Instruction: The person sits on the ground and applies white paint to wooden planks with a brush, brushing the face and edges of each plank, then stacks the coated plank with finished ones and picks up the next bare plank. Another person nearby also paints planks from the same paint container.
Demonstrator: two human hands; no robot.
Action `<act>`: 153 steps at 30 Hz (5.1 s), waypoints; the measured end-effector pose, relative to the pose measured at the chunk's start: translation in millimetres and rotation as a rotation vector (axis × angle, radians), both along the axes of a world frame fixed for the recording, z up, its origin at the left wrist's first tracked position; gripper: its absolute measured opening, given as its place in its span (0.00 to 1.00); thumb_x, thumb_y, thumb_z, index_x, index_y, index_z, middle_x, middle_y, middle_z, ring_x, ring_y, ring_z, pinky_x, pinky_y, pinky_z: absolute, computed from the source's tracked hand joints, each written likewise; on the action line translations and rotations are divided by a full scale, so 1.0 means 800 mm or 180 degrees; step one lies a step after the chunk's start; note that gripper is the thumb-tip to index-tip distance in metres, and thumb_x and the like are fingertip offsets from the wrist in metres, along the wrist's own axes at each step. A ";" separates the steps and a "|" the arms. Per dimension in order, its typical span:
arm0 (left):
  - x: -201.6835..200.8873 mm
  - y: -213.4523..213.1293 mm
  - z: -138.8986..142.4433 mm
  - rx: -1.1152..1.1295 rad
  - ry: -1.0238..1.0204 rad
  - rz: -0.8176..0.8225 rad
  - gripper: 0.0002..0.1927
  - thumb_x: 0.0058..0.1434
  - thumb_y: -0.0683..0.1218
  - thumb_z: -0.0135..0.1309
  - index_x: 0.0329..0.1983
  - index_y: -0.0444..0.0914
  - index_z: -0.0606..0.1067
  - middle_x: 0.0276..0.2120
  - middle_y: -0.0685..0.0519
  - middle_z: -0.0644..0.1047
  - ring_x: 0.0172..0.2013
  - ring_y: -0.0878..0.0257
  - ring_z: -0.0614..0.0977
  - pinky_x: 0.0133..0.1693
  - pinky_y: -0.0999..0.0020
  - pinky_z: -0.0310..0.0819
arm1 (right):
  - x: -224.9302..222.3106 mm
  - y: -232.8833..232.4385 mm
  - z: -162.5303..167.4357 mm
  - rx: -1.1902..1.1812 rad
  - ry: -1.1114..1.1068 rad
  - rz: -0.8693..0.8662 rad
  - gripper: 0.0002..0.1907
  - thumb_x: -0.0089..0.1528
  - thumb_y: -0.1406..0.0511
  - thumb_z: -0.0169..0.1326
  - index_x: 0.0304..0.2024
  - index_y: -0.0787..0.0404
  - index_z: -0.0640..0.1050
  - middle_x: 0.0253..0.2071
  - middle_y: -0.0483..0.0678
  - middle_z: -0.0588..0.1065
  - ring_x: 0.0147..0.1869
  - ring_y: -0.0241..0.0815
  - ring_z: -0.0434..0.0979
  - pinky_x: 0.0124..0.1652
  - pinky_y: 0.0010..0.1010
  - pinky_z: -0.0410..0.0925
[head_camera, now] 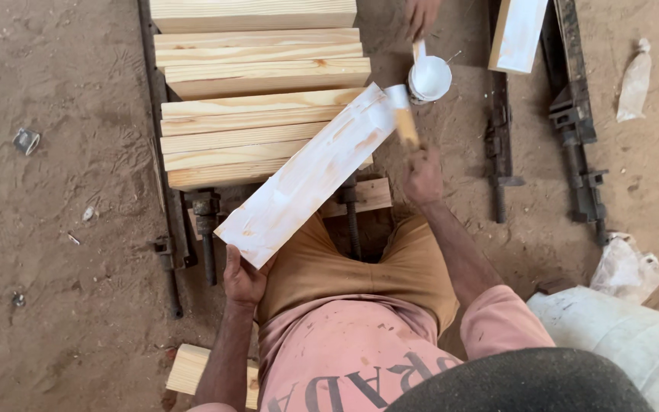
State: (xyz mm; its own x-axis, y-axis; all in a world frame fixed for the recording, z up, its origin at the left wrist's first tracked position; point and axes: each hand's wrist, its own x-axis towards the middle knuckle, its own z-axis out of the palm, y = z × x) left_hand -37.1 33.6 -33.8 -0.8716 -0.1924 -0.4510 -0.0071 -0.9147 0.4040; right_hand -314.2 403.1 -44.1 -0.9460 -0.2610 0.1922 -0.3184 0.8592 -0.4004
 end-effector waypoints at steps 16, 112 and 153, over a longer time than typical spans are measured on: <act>0.002 0.001 -0.001 -0.0125 0.0132 0.0008 0.35 0.73 0.62 0.47 0.75 0.39 0.59 0.68 0.48 0.69 0.66 0.50 0.72 0.65 0.46 0.69 | 0.031 0.066 -0.017 -0.0165 -0.0389 -0.0195 0.24 0.66 0.72 0.51 0.66 0.60 0.75 0.61 0.64 0.68 0.54 0.59 0.76 0.48 0.43 0.74; -0.095 -0.125 0.054 -0.2139 -0.0076 -0.0062 0.40 0.75 0.64 0.39 0.80 0.36 0.47 0.70 0.45 0.65 0.68 0.56 0.69 0.67 0.58 0.66 | -0.104 -0.028 0.020 -0.4329 -0.3026 -0.1515 0.26 0.72 0.62 0.39 0.66 0.76 0.65 0.64 0.62 0.72 0.69 0.54 0.74 0.65 0.45 0.68; -0.105 -0.198 0.168 -0.2908 -0.0935 -0.2191 0.56 0.54 0.79 0.10 0.80 0.44 0.42 0.75 0.47 0.54 0.73 0.54 0.56 0.70 0.53 0.45 | 0.024 0.024 0.149 -0.2621 -0.2959 -0.1380 0.27 0.73 0.60 0.30 0.67 0.71 0.64 0.64 0.63 0.71 0.68 0.57 0.73 0.65 0.49 0.63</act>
State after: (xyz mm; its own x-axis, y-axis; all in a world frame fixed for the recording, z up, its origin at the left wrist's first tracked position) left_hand -121.2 -124.7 100.5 -0.8036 -0.0779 -0.5900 -0.5875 -0.0543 0.8074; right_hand -295.0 422.1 74.9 -0.7875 -0.0246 -0.6158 0.5963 0.2220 -0.7714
